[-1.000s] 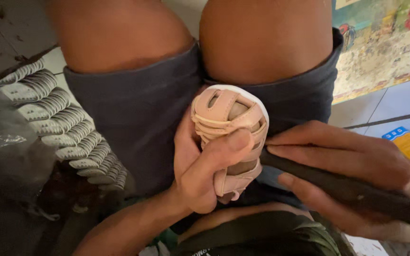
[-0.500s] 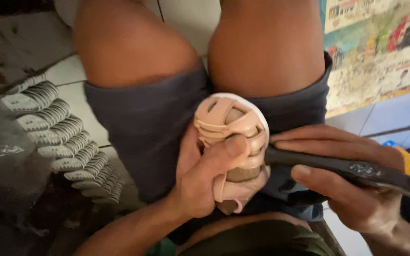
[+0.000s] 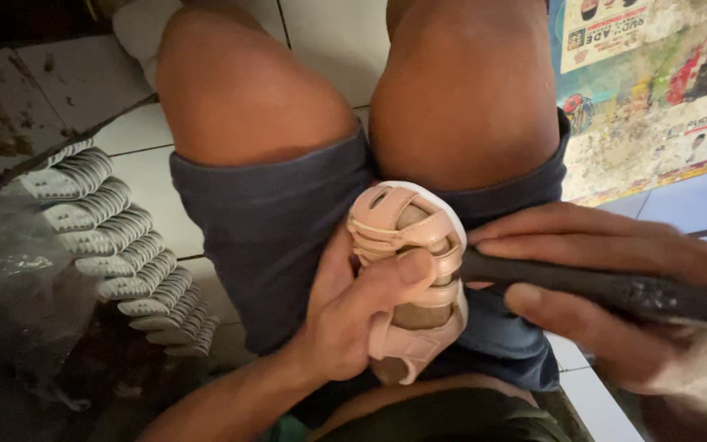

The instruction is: The person heats a slipper sole and upper over a gas flame, then presses them together to bond. They use a curved metal tool to trim excess material from the joined edges and place the finished slipper on a nearby shelf. This process is repeated for multiple slippers.

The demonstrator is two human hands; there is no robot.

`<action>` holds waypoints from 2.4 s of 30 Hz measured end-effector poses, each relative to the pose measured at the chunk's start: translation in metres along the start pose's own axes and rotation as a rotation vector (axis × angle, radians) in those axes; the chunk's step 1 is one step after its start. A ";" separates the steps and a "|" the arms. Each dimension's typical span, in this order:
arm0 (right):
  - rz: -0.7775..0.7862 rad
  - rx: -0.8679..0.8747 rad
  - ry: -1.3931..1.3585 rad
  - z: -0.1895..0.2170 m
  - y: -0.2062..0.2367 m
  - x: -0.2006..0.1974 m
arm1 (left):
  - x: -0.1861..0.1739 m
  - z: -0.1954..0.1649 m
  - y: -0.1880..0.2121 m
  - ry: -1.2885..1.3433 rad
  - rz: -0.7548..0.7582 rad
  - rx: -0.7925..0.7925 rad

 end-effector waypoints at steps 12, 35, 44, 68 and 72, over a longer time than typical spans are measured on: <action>0.120 -0.075 -0.020 0.001 -0.009 -0.008 | 0.005 -0.010 0.003 -0.180 0.028 0.010; 0.557 -0.183 0.046 -0.007 -0.024 -0.020 | 0.029 -0.029 0.006 -1.062 0.082 0.318; 0.632 -0.047 0.041 -0.009 -0.030 -0.015 | 0.046 -0.039 0.008 -1.252 0.067 0.516; 0.443 0.028 -0.452 -0.052 -0.006 -0.071 | 0.051 -0.137 0.081 -0.468 0.077 0.536; 0.177 -0.105 -0.789 -0.061 0.023 -0.042 | 0.057 -0.094 0.076 -0.288 0.212 0.517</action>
Point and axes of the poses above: each hand's wrist, its own y-axis away from the middle knuckle, its own x-axis out of the palm, z = x × y, the point moved 10 cm from there along -y, towards the middle knuckle, and after that the axes turned 10 degrees about -y, right-handed, at the moved point
